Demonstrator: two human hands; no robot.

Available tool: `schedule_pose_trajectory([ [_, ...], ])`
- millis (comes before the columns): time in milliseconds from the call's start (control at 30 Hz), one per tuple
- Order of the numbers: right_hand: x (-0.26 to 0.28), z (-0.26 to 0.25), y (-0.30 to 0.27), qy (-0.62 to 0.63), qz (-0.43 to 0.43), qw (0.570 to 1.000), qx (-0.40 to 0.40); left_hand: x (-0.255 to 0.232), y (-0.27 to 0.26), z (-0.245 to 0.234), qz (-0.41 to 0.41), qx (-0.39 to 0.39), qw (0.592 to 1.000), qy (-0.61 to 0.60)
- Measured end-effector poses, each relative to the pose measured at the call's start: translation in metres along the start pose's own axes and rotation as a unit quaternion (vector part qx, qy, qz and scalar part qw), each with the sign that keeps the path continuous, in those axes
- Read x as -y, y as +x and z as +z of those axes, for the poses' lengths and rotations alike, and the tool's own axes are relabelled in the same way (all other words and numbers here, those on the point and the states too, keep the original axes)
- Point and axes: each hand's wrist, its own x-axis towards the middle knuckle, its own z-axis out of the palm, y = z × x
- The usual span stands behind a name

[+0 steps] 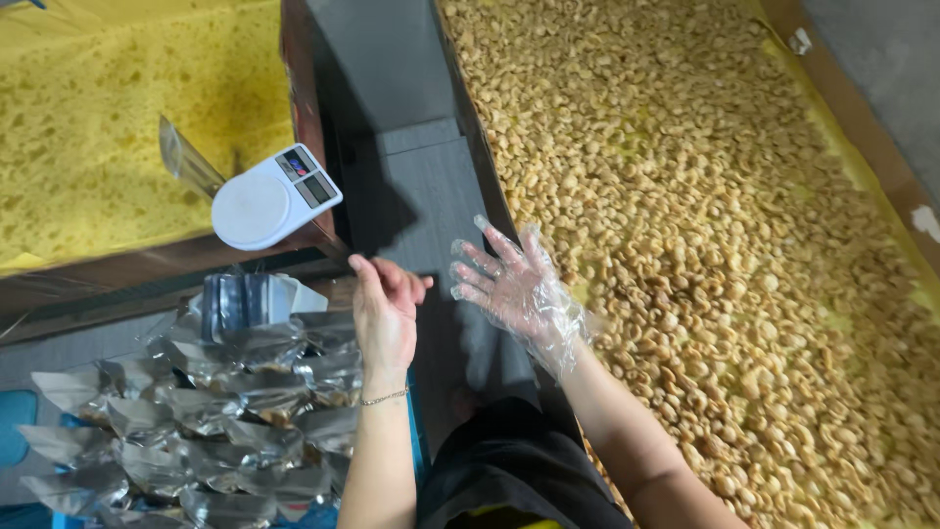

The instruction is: The person scoops small snack pieces from a yellow tray into clear plastic bags. They weigh each filled bag on a digital scale and place it into a blue crate. The person repeats this process for multiple bags.

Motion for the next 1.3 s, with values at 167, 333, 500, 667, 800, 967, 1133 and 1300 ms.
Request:
schedule_pose_trajectory([
  [167,-0.012,0.016,0.073,0.015,0.053,0.998,0.029,-0.028,0.015,-0.009,0.014,-0.177,0.955,0.238],
  [333,-0.04,0.029,0.128,0.049,0.131,0.989,0.053,-0.069,0.038,-0.009,0.029,-0.136,0.926,0.351],
  [500,-0.036,0.0,0.13,0.059,0.107,0.992,0.019,-0.055,0.069,-0.036,-0.007,-0.146,0.954,0.26],
  [667,-0.014,-0.013,0.111,0.05,0.069,0.996,-0.041,-0.027,0.076,-0.038,-0.039,-0.123,0.945,0.301],
  [800,-0.018,-0.032,0.115,0.061,0.069,0.994,-0.053,-0.013,0.083,-0.045,-0.058,-0.116,0.943,0.308],
  [967,-0.03,-0.063,0.12,0.096,0.066,0.993,-0.035,0.001,0.098,-0.049,-0.066,-0.114,0.945,0.299],
  [1133,-0.042,-0.082,0.119,0.131,0.067,0.986,-0.075,-0.001,0.11,-0.037,-0.053,-0.094,0.948,0.299],
  [1300,-0.058,-0.046,0.141,0.121,0.094,0.988,-0.033,-0.042,0.095,-0.013,-0.021,-0.106,0.936,0.336],
])
